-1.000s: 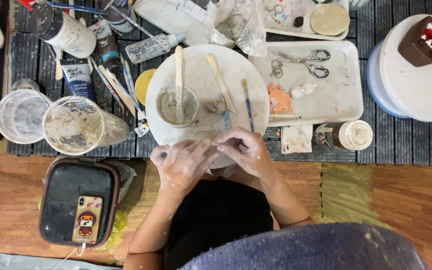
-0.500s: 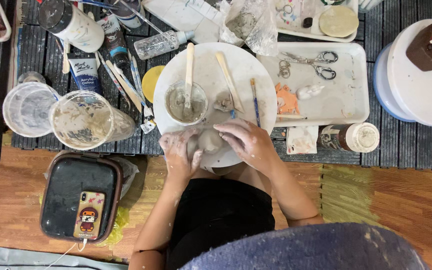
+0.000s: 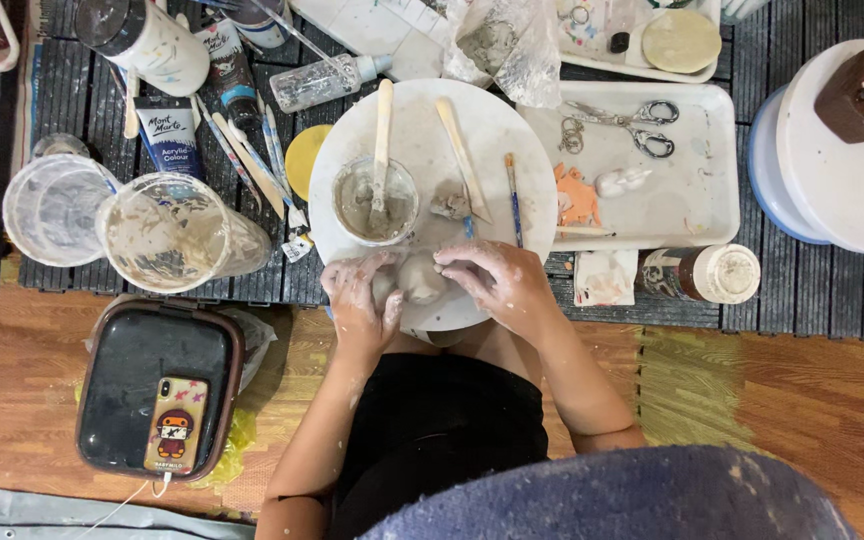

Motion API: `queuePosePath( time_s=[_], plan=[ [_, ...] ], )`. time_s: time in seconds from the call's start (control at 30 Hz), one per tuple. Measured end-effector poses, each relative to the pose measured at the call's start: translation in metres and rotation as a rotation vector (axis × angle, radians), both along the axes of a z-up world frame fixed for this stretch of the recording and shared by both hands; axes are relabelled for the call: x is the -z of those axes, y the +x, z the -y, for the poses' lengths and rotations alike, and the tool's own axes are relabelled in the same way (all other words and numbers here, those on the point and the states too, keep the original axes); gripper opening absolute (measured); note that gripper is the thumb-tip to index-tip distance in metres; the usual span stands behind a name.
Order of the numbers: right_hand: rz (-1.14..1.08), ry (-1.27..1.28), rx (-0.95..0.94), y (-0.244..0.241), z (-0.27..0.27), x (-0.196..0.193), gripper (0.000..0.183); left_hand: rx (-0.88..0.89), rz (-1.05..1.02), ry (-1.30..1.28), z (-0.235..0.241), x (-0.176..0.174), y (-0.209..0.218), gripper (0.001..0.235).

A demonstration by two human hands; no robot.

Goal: The person shapes a lump of clay on a white plate using their hands and a wooden stick. They repeatedly roll, press, and smooth the clay, occasionally using the stick to refine its form.

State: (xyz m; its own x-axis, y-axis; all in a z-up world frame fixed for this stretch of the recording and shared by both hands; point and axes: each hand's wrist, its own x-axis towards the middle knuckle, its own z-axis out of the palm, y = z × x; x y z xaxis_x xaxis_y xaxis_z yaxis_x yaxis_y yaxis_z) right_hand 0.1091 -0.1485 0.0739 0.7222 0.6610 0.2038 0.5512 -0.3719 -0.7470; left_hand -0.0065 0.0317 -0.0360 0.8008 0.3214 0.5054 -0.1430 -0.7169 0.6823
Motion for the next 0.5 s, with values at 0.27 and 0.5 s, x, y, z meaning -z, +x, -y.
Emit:
queuePosePath(
  time_s=[0.27,0.5],
  plan=[
    [-0.166,0.061,0.018,0.000,0.000,0.000,0.021,0.002,-0.003,-0.003,0.001,-0.005,0.000,0.042],
    [-0.093,0.042,0.024,-0.002,-0.001,-0.002,0.018,0.015,-0.028,0.028,0.004,-0.013,0.000,0.041]
  ],
)
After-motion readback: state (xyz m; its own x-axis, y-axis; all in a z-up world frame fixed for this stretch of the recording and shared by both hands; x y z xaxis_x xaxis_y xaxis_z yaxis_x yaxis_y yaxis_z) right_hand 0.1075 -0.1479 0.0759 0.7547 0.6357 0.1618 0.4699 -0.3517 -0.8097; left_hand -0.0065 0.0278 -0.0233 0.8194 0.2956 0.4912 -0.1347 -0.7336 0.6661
